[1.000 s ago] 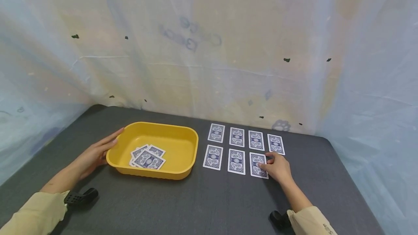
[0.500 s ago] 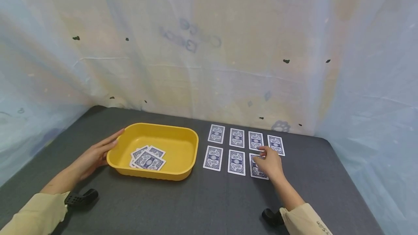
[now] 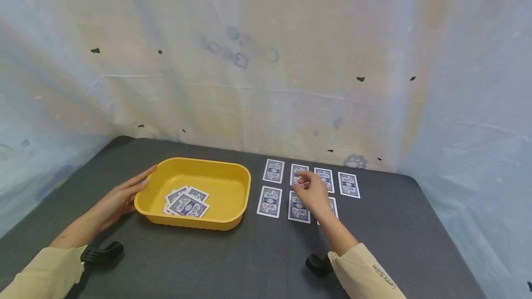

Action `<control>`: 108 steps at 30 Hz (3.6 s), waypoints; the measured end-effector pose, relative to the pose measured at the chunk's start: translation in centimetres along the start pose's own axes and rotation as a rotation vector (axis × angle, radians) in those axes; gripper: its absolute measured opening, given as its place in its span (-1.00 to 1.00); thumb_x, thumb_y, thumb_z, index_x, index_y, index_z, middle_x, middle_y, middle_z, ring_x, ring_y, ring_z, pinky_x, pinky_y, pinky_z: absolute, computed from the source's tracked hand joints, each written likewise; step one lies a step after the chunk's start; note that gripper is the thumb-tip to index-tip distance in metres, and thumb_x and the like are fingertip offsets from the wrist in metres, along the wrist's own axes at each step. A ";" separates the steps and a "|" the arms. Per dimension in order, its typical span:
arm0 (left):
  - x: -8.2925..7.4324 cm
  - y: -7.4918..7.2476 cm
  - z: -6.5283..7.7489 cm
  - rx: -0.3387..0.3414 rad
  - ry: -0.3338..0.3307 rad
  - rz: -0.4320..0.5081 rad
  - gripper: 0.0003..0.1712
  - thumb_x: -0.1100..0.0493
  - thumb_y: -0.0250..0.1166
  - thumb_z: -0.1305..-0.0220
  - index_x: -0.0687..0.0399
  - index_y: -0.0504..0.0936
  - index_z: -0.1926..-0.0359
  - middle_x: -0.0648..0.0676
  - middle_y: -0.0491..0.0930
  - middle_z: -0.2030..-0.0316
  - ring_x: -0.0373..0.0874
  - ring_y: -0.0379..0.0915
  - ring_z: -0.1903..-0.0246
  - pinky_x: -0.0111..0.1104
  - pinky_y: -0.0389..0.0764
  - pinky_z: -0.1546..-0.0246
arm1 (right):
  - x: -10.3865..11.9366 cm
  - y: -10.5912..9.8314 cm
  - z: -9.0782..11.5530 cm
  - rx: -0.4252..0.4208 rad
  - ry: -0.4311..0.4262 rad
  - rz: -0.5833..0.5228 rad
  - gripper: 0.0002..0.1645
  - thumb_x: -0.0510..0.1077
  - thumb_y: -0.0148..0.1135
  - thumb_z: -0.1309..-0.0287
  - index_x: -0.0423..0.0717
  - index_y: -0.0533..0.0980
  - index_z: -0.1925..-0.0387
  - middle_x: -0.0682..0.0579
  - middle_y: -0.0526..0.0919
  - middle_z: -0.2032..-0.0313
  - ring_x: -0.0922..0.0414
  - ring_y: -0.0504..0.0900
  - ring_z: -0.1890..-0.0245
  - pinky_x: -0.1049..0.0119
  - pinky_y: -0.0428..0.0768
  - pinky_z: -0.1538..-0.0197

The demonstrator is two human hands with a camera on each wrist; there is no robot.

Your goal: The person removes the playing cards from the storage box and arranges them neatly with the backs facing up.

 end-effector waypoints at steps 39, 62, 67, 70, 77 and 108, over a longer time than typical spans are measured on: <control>-0.1 0.2 0.2 -0.003 0.011 0.009 -0.23 -0.27 -0.07 -0.43 -0.33 -0.16 -0.52 0.14 -0.29 -0.52 0.29 -0.17 -0.44 0.25 0.22 -0.23 | 11.3 8.7 -0.6 0.179 -0.116 -0.296 -0.61 -0.21 0.32 -0.12 -0.18 0.58 -0.02 -0.11 0.63 0.21 0.06 0.58 0.26 0.33 0.61 0.23; -0.1 0.1 0.3 -0.005 -0.002 0.018 -0.23 -0.27 -0.08 -0.43 -0.32 -0.16 -0.52 0.13 -0.30 -0.53 0.29 -0.21 -0.45 0.26 0.22 -0.22 | 13.2 13.1 0.0 0.258 -0.126 -0.263 -0.58 -0.16 0.39 -0.05 -0.21 0.59 0.03 -0.05 0.65 0.30 0.15 0.55 0.33 0.43 0.53 0.27; -0.1 0.1 0.2 -0.007 -0.007 0.024 -0.22 -0.27 -0.06 -0.42 -0.33 -0.16 -0.52 0.13 -0.30 -0.53 0.29 -0.22 -0.45 0.24 0.23 -0.22 | 13.5 14.5 0.5 0.344 -0.114 -0.195 -0.53 -0.09 0.42 -0.03 -0.17 0.59 0.00 0.01 0.64 0.28 0.13 0.57 0.26 0.39 0.53 0.25; -0.1 0.1 0.1 -0.005 -0.007 0.030 -0.22 -0.27 -0.05 -0.42 -0.33 -0.16 -0.52 0.13 -0.29 -0.52 0.28 -0.22 -0.45 0.21 0.27 -0.22 | 13.5 15.6 0.6 0.395 -0.122 -0.174 -0.52 -0.08 0.44 -0.01 -0.17 0.59 0.01 -0.01 0.64 0.25 0.11 0.57 0.23 0.38 0.53 0.25; 0.0 0.1 0.0 -0.010 -0.021 0.026 -0.21 -0.28 -0.04 -0.40 -0.36 -0.16 -0.51 0.14 -0.30 -0.52 0.28 -0.21 -0.45 0.20 0.28 -0.21 | 13.6 16.9 0.9 0.449 -0.103 -0.134 -0.49 -0.07 0.48 0.05 -0.17 0.59 0.03 -0.07 0.64 0.18 0.12 0.53 0.22 0.37 0.53 0.21; 0.1 -0.1 0.1 -0.020 -0.023 0.020 -0.23 -0.29 -0.05 -0.41 -0.38 -0.13 -0.51 0.11 -0.28 -0.53 0.27 -0.20 -0.45 0.19 0.30 -0.20 | 13.1 17.3 1.1 0.397 -0.184 0.267 -0.30 -0.11 0.61 0.29 -0.09 0.56 -0.01 -0.11 0.51 0.07 0.02 0.47 0.11 0.22 0.46 0.01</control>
Point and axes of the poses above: each hand's wrist, its own z-axis away from the middle knuckle, its own y-axis out of the palm, x = y × z, the point moved 5 cm from there along -z, towards the middle knuckle
